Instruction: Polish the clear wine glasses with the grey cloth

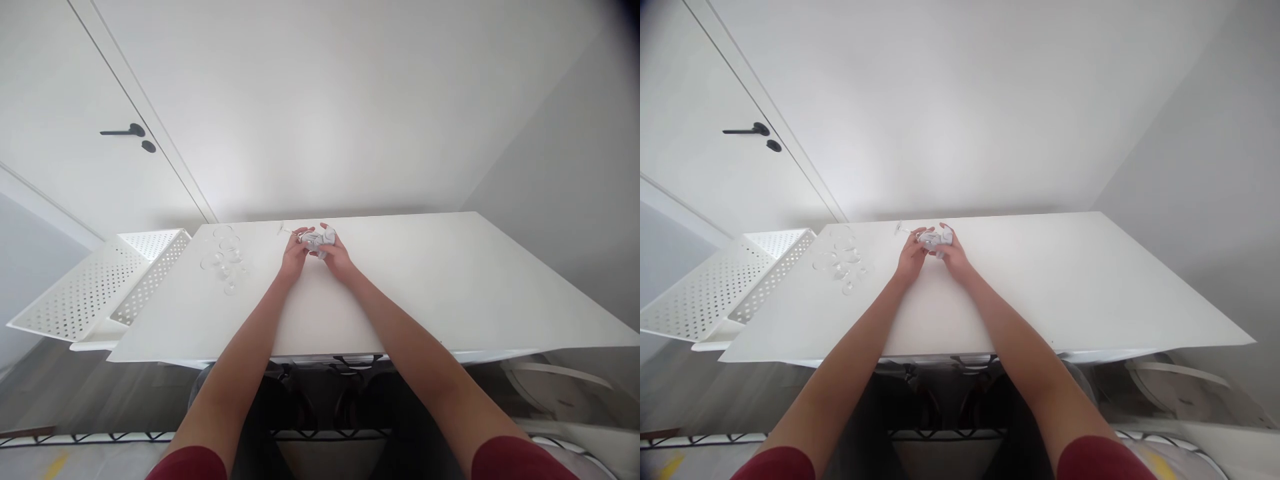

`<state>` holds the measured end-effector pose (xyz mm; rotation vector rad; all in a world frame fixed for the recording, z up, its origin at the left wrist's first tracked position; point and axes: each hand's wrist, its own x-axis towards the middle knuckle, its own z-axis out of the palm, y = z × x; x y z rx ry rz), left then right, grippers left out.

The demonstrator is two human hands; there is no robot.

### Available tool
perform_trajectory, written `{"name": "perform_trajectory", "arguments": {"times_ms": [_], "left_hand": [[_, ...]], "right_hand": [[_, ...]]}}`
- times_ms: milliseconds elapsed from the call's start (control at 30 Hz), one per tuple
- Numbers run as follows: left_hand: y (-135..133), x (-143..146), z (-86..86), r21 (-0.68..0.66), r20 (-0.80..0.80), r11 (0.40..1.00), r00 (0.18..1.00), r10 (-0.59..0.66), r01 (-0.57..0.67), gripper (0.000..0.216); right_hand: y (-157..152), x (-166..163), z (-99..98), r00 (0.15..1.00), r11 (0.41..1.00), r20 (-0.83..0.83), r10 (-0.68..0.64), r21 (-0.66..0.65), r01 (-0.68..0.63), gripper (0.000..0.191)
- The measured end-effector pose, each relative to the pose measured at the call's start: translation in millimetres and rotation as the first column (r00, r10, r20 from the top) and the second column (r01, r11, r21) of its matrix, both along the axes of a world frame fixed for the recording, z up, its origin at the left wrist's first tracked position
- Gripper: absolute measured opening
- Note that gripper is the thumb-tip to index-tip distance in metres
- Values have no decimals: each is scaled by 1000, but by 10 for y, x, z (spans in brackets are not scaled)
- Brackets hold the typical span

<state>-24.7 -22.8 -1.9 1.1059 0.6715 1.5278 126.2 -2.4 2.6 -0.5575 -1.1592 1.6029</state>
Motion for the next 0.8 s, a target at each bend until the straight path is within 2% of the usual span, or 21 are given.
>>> {"name": "perform_trajectory", "arguments": {"times_ms": [67, 133, 233, 300, 367, 400, 467, 533, 600, 633, 700, 800], "left_hand": [[7, 7, -13, 11, -84, 999, 996, 42, -42, 50], [20, 11, -30, 17, -158, 992, 979, 130, -129, 52], [39, -1, -57, -4, -239, 962, 934, 265, -274, 47], [47, -17, -74, -58, -267, 928, 901, 341, -369, 42], [49, -31, -82, -122, -260, 904, 892, 369, -409, 42], [46, -35, -79, -143, -233, 904, 901, 365, -404, 43], [33, -34, -56, -127, -140, 940, 944, 298, -315, 41], [13, -21, -16, -48, -53, 988, 988, 147, -149, 39], [-5, -2, 21, 29, -48, 999, 999, 18, -17, 46], [-12, 8, 32, 55, -79, 998, 997, 0, 4, 51], [-15, 21, 35, 82, -150, 995, 986, 72, -60, 54], [-5, 18, 8, 42, -244, 963, 932, 267, -265, 47]], "right_hand": [[45, 44, 8, 996, 994, -66, 60, -85, -65, 64], [42, 67, 17, 994, 993, -57, 94, -73, -98, 60], [-47, 47, 33, 994, 992, 89, 68, 103, -77, 61], [-131, 7, 43, 972, 957, 229, 50, 269, -113, 67], [-189, -40, 48, 946, 912, 320, 56, 370, -179, 73], [-197, -60, 46, 944, 907, 324, 58, 378, -185, 74], [-165, -82, 33, 970, 947, 235, 63, 292, -132, 71], [-85, -65, 16, 996, 991, 59, 69, 107, -75, 66], [-5, -16, 7, 992, 995, -98, 79, -50, -84, 61], [18, 13, 10, 986, 991, -139, 89, -84, -102, 59], [18, 56, 27, 985, 991, -138, 105, -70, -116, 59], [-67, 53, 66, 994, 990, -3, 107, 89, -107, 66]]}}
